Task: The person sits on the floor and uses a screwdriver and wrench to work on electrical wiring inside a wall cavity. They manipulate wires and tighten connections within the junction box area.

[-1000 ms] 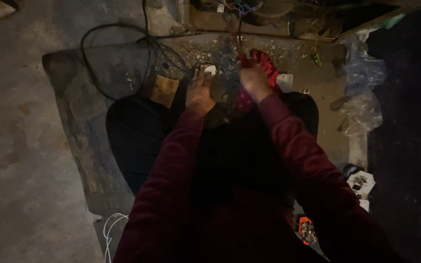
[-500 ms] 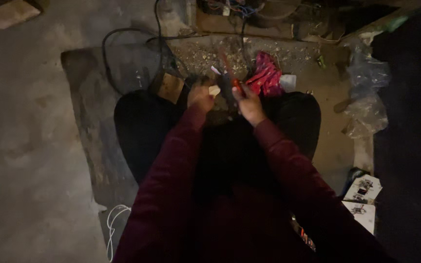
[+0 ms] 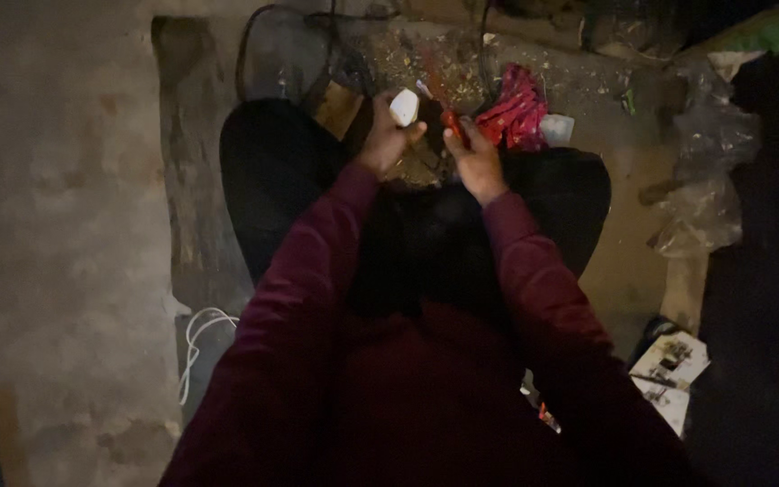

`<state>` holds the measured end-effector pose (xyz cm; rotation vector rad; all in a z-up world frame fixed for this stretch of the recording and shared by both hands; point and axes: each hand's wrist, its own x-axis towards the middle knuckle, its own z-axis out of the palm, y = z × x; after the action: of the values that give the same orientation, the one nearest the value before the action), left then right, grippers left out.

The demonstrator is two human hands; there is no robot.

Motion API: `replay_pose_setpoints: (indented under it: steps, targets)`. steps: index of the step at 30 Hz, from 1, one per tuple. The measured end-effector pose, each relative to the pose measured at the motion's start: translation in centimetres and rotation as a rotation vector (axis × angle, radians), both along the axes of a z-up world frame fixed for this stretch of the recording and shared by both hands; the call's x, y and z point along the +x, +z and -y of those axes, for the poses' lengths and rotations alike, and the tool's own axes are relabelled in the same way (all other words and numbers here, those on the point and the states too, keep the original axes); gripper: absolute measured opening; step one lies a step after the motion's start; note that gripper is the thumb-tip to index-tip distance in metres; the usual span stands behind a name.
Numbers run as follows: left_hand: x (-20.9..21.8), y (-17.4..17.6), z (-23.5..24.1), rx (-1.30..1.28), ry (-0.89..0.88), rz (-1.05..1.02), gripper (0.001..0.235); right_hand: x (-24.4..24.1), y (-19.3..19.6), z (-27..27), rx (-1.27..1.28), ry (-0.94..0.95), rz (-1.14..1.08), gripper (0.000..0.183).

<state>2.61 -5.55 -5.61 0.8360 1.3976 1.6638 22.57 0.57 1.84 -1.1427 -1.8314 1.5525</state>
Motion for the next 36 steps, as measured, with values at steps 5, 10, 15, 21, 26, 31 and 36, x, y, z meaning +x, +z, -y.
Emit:
replay_pose_setpoints:
  steps: [5,10,15,21,26,31,36]
  targets:
    - [-1.5,7.4,1.3,-0.221,-0.019,0.375,0.044,0.1,1.5,0.0,0.033,0.016,-0.183,0.033]
    - [-2.1,9.5,2.2,-0.320,-0.032,0.595,0.059,0.8,6.0,1.7,-0.290,-0.059,-0.039,0.038]
    - [-2.9,6.7,3.3,-0.340,0.094,0.763,0.057,2.3,8.5,4.0,-0.032,0.086,-0.063,0.035]
    - [-3.8,3.6,1.6,-0.150,0.130,0.683,0.062,2.6,11.9,6.3,0.120,0.106,0.112,0.039]
    - [-3.5,1.1,0.9,-0.144,0.119,0.672,0.061,2.1,14.6,7.6,0.255,0.086,0.249,0.041]
    - [-3.5,-0.2,0.7,-0.171,0.181,0.606,0.050,1.7,16.5,7.7,0.426,0.103,0.364,0.044]
    - [-2.9,-0.4,0.2,-0.169,0.240,0.485,0.041,2.1,17.6,8.6,0.596,0.064,0.425,0.039]
